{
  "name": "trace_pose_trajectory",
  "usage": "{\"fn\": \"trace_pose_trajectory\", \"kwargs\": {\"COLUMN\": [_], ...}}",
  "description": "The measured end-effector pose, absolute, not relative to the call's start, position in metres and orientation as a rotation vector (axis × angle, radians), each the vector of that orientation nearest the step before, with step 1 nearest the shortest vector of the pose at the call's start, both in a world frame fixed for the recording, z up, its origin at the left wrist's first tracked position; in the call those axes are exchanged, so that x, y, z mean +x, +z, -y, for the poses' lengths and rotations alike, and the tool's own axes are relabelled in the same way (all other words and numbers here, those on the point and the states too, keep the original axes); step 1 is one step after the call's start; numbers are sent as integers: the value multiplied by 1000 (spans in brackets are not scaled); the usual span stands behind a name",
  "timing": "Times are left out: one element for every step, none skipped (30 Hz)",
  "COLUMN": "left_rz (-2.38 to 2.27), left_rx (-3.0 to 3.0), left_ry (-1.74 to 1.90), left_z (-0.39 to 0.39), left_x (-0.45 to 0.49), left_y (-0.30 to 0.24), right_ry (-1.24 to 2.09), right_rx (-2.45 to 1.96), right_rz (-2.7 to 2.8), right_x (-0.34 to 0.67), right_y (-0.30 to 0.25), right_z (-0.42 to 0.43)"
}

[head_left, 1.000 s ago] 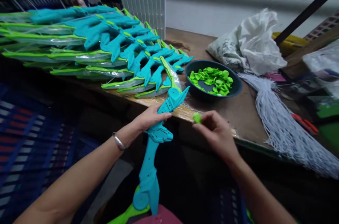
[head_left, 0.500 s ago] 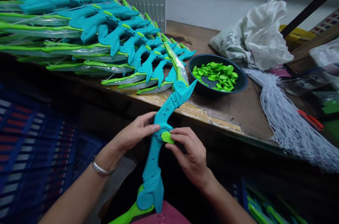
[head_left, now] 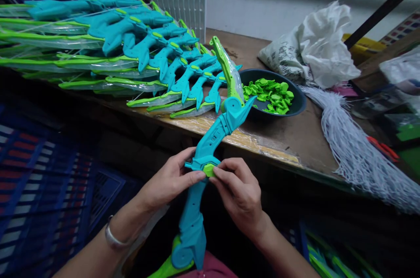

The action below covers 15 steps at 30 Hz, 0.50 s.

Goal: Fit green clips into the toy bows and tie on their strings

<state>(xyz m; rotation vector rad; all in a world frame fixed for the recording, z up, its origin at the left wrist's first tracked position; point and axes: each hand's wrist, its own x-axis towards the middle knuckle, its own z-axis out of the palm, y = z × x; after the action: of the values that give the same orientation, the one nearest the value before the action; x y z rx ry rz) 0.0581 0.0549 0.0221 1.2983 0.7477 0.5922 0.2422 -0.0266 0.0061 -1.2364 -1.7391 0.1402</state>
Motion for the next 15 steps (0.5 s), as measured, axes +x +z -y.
{"fn": "trace_pose_trajectory", "kwargs": {"left_rz": [-775, -812, -851, -883, -899, -904, -905, -910, -922, -942, -964, -987, -1010, -1033, -1055], "left_rx": [1339, 1384, 1428, 1467, 1501, 1525, 1542, 1555, 1569, 1583, 1600, 1620, 1641, 1663, 1684], "left_ry": [599, 607, 612, 615, 615, 614, 616, 624, 632, 639, 648, 656, 665, 677, 698], "left_z": [-53, -52, -50, -48, -46, -44, -42, -40, -37, -35, -32, -30, -27, -24, -21], "left_x": [60, 61, 63, 64, 65, 66, 66, 66, 66, 66, 66, 66, 66, 66, 67], "left_y": [25, 27, 30, 32, 35, 37, 39, 40, 42, 43, 44, 45, 45, 45, 45], "right_ry": [125, 107, 95, 95, 107, 138, 190, 269, 380, 535, 726, 922, 1094, 1225, 1303], "right_rx": [-1232, -1219, -1201, -1184, -1177, -1186, -1211, -1252, -1296, -1329, -1339, -1329, -1309, -1284, -1263], "right_rz": [1763, 1787, 1808, 1823, 1825, 1805, 1754, 1673, 1577, 1491, 1422, 1370, 1334, 1309, 1284], "right_x": [244, 246, 248, 249, 250, 251, 252, 252, 253, 254, 255, 256, 257, 259, 260], "right_y": [9, 11, 14, 16, 18, 19, 21, 22, 23, 24, 25, 26, 27, 28, 28], "right_z": [28, 29, 30, 32, 33, 35, 36, 36, 35, 33, 31, 28, 25, 23, 20]}}
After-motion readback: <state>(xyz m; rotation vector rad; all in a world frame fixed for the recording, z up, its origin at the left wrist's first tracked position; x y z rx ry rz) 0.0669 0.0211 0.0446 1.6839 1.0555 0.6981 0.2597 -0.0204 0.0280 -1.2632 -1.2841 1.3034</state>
